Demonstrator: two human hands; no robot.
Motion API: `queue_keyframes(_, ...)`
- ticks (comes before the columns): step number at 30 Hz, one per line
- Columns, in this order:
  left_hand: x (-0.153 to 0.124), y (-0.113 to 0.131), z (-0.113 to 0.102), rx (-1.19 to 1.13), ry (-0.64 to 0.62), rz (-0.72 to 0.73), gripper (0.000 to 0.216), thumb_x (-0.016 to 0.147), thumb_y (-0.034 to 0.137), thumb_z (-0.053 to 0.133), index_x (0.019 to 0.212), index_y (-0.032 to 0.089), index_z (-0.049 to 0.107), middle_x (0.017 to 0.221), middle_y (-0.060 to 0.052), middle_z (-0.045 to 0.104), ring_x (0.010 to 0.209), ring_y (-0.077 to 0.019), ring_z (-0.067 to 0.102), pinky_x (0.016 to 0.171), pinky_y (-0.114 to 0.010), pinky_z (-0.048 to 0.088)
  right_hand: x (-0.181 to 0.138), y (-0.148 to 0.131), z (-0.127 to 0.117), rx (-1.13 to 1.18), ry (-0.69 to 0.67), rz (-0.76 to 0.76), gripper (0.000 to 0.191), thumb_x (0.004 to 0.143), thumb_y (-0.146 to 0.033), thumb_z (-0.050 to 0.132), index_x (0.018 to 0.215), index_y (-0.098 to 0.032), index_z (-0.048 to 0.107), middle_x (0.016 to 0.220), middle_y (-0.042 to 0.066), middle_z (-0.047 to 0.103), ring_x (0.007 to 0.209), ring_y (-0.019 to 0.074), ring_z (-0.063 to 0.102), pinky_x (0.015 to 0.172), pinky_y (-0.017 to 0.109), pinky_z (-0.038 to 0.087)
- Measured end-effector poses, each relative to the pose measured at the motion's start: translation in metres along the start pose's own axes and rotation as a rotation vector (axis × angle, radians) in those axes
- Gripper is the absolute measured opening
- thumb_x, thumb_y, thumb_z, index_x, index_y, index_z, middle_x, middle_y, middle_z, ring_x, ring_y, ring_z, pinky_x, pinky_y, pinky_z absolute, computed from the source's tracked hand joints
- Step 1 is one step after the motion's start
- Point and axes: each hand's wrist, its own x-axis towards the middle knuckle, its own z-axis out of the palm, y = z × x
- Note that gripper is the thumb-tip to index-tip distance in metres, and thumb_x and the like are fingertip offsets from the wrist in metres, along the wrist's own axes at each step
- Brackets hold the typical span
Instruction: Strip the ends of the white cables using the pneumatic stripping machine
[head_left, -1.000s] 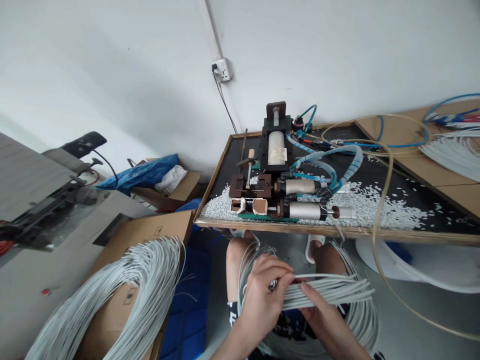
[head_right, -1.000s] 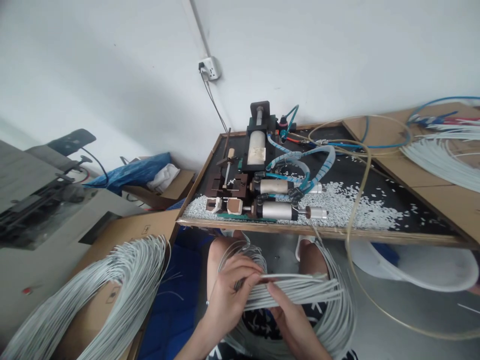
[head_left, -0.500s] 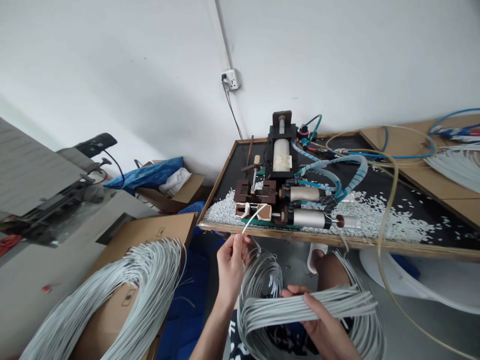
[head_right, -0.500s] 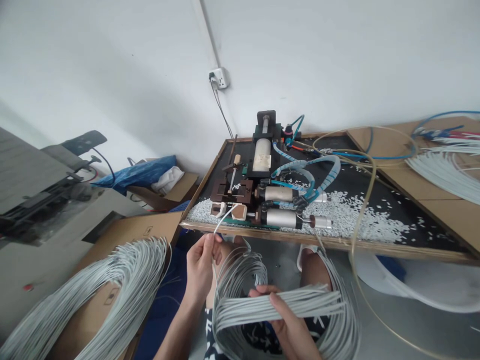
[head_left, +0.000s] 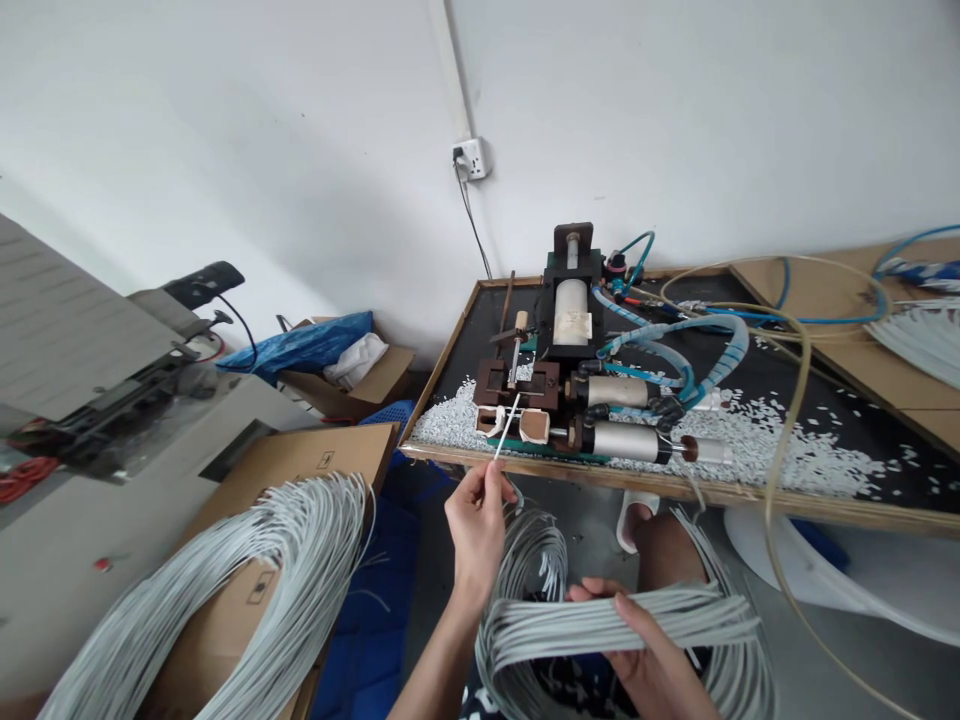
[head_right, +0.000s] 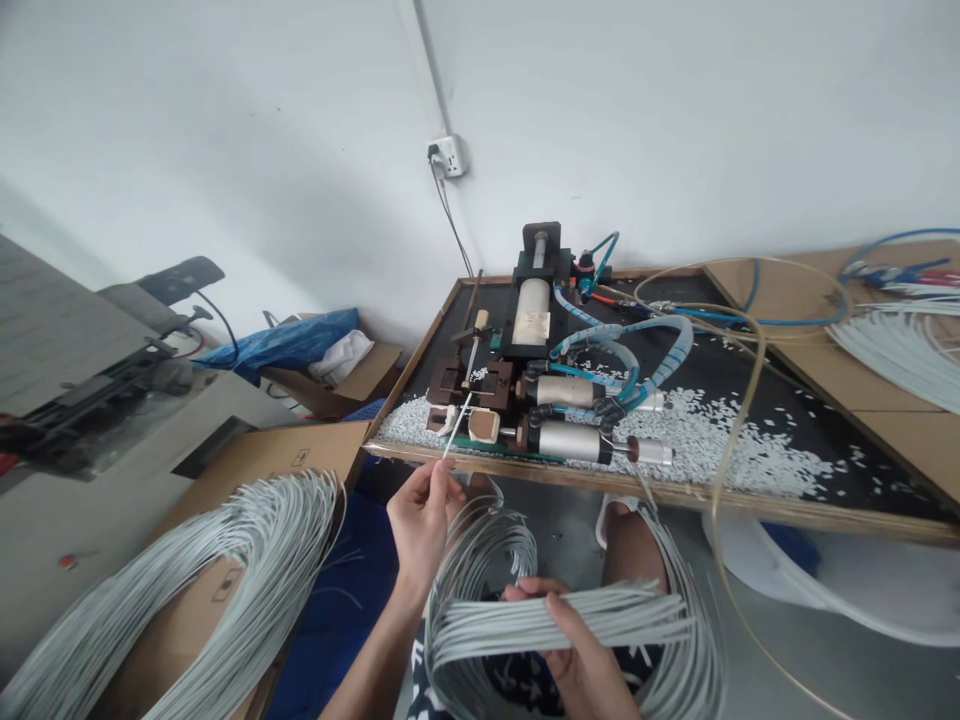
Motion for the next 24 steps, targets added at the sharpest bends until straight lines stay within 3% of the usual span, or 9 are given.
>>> queue_keyframes(8,0.003,-0.007,0.008,-0.035,0.003,-0.054,0.037,0.091,0.049,0.067,0.080,0.015,0.073,0.066,-0.004,0.071,0.055,-0.0160,0.064,0.056,-0.026,0.052,-0.003,-0.001,-0.001,0.002,-0.001,-0.014,0.045,0.061,-0.054,0.093,0.088,-0.020,0.084,0.099,0.011,0.083,0.111,0.0347,0.071,0.114,0.051,0.042)
queue_keyframes(24,0.008,-0.008,0.006,-0.057,-0.017,-0.059,0.036,0.092,0.048,0.066,0.083,0.014,0.073,0.065,-0.003,0.069,0.056,-0.0169,0.063,0.057,-0.027,0.052,0.002,0.000,-0.005,0.004,-0.015,-0.005,0.046,0.061,-0.055,0.093,0.089,-0.019,0.084,0.099,0.010,0.083,0.111,0.0331,0.072,0.112,0.047,0.046)
